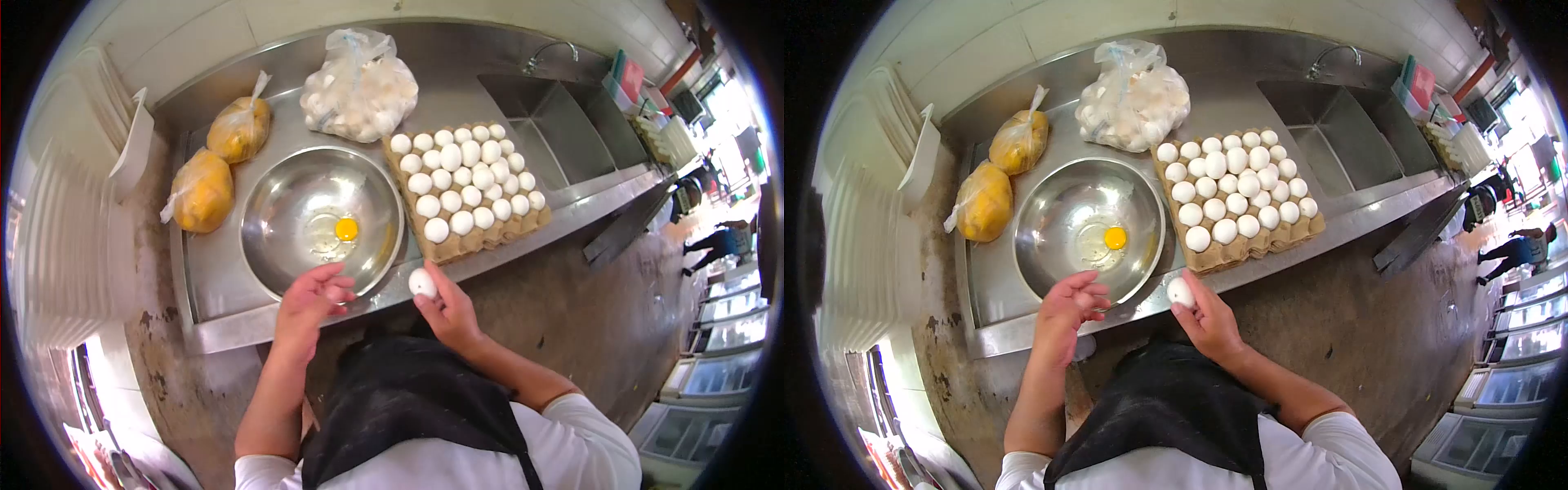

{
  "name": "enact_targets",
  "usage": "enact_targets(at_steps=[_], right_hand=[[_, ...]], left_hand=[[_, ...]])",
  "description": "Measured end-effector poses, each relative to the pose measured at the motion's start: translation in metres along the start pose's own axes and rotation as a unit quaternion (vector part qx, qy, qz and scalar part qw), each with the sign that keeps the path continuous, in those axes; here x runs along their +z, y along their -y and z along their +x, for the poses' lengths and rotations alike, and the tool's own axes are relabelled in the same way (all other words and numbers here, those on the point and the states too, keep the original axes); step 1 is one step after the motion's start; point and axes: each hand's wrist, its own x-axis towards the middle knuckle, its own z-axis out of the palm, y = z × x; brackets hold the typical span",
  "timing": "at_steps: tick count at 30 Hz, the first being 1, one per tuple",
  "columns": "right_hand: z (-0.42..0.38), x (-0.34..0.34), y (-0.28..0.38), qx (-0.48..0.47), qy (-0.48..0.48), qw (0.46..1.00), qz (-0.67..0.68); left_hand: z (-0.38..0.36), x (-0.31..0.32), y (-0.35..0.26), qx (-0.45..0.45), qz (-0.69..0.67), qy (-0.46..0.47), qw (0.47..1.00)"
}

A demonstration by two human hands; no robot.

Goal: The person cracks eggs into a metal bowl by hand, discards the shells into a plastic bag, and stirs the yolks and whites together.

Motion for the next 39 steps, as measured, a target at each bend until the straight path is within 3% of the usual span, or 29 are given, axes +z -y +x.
enact_targets(at_steps=[1,2,3,4,5,8,13,15,23,29,31,32,34,38,39], right_hand=[[0.005,0.003,0.011,0.118,0.015,0.978,0.173],[0.016,0.004,0.021,0.114,0.018,0.978,0.173],[0.033,0.002,0.03,0.189,0.075,0.926,0.317],[0.048,0.002,0.036,0.26,0.132,0.845,0.448],[0.059,0.007,0.04,0.255,0.138,0.847,0.445],[0.088,0.022,0.054,0.268,0.146,0.816,0.491],[0.109,0.036,0.054,0.275,0.18,0.833,0.444],[0.115,0.041,0.053,0.251,0.178,0.876,0.372],[0.139,0.051,0.045,0.245,0.234,0.885,0.321],[0.166,0.044,0.046,0.248,0.304,0.896,0.208],[0.174,0.046,0.042,0.114,0.292,0.94,0.133],[0.178,0.043,0.041,0.115,0.294,0.94,0.133],[0.185,0.033,0.061,0.081,0.293,0.953,0.012],[0.194,0.023,0.064,0.103,0.309,0.945,0.02],[0.194,0.024,0.057,0.129,0.318,0.936,0.082]], left_hand=[[0.003,0.003,0.001,0.018,0.076,0.029,0.996],[0.009,0.003,0.006,0.038,0.084,0.047,0.995],[0.013,0.007,0.0,0.042,0.084,0.043,0.995],[0.018,0.013,-0.01,0.084,0.197,0.043,0.976],[0.023,0.016,-0.017,0.124,0.306,0.039,0.943],[0.04,0.014,-0.029,0.147,0.304,0.034,0.941],[0.05,0.011,-0.038,0.154,0.327,0.01,0.932],[0.054,0.006,-0.034,0.163,0.328,-0.004,0.931],[0.071,-0.011,-0.019,0.16,0.351,-0.059,0.921],[0.074,-0.015,-0.022,0.177,0.358,-0.082,0.913],[0.074,-0.013,-0.031,0.206,0.416,-0.108,0.879],[0.075,-0.013,-0.034,0.204,0.415,-0.11,0.88],[0.077,-0.014,-0.038,0.246,0.492,-0.111,0.828],[0.082,-0.007,-0.04,0.247,0.504,-0.117,0.82],[0.084,-0.005,-0.038,0.241,0.501,-0.124,0.822]])
